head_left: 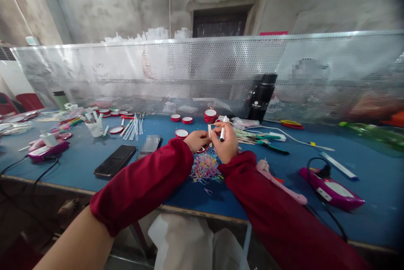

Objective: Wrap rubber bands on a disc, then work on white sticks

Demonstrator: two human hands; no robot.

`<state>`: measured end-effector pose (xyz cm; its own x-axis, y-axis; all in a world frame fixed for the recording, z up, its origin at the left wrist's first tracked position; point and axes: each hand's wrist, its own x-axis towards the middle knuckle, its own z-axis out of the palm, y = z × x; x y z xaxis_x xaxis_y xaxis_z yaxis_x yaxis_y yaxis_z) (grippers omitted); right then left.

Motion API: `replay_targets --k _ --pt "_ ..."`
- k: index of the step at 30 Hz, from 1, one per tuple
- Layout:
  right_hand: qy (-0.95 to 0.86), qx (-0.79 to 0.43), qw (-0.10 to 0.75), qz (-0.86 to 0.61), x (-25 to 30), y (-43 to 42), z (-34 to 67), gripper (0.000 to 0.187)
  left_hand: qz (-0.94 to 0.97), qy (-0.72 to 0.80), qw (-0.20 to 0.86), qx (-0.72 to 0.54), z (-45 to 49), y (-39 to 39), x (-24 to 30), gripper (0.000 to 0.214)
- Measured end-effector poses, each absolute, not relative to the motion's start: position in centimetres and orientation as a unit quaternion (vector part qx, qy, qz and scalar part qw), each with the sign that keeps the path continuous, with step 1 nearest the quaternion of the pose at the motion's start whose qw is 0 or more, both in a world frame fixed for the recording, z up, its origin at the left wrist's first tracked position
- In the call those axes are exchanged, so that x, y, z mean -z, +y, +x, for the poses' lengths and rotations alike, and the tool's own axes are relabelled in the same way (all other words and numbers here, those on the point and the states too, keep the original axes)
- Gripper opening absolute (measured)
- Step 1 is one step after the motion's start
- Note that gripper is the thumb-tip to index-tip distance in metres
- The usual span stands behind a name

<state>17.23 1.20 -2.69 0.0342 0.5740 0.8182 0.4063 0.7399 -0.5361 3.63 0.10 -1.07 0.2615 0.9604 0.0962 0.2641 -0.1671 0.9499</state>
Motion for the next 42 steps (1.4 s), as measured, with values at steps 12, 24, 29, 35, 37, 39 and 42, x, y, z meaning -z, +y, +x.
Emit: replay_targets --k 12,24,29,35,37,39,42 --pt "-0.690 -0.051 0.631 -0.350 3.0 1.5 17.2 0.022 0.654 0.459 0.455 -0.392 3.8 0.0 0.9 0.020" --pt "-0.690 -0.071 0.622 -0.364 3.1 1.3 16.9 0.020 0.649 0.452 0.467 -0.397 3.4 0.8 1.7 0.025" --pt "-0.690 -0.071 0.622 -0.363 3.0 1.1 16.9 0.020 0.641 0.456 0.479 -0.390 3.5 0.2 1.2 0.022" --pt "-0.692 -0.074 0.621 -0.360 3.0 1.0 17.0 0.020 0.648 0.449 0.476 -0.390 3.4 0.3 1.3 0.022" --pt "-0.691 -0.073 0.621 -0.362 2.9 0.9 17.0 0.021 0.648 0.447 0.477 -0.391 3.5 0.3 1.3 0.021" --pt "-0.690 -0.070 0.621 -0.365 2.9 0.9 17.0 0.020 0.645 0.443 0.481 -0.395 3.6 0.1 1.2 0.023" --pt "-0.689 -0.064 0.624 -0.364 3.0 0.9 17.0 0.020 0.643 0.448 0.485 -0.389 3.7 -0.1 1.0 0.027"
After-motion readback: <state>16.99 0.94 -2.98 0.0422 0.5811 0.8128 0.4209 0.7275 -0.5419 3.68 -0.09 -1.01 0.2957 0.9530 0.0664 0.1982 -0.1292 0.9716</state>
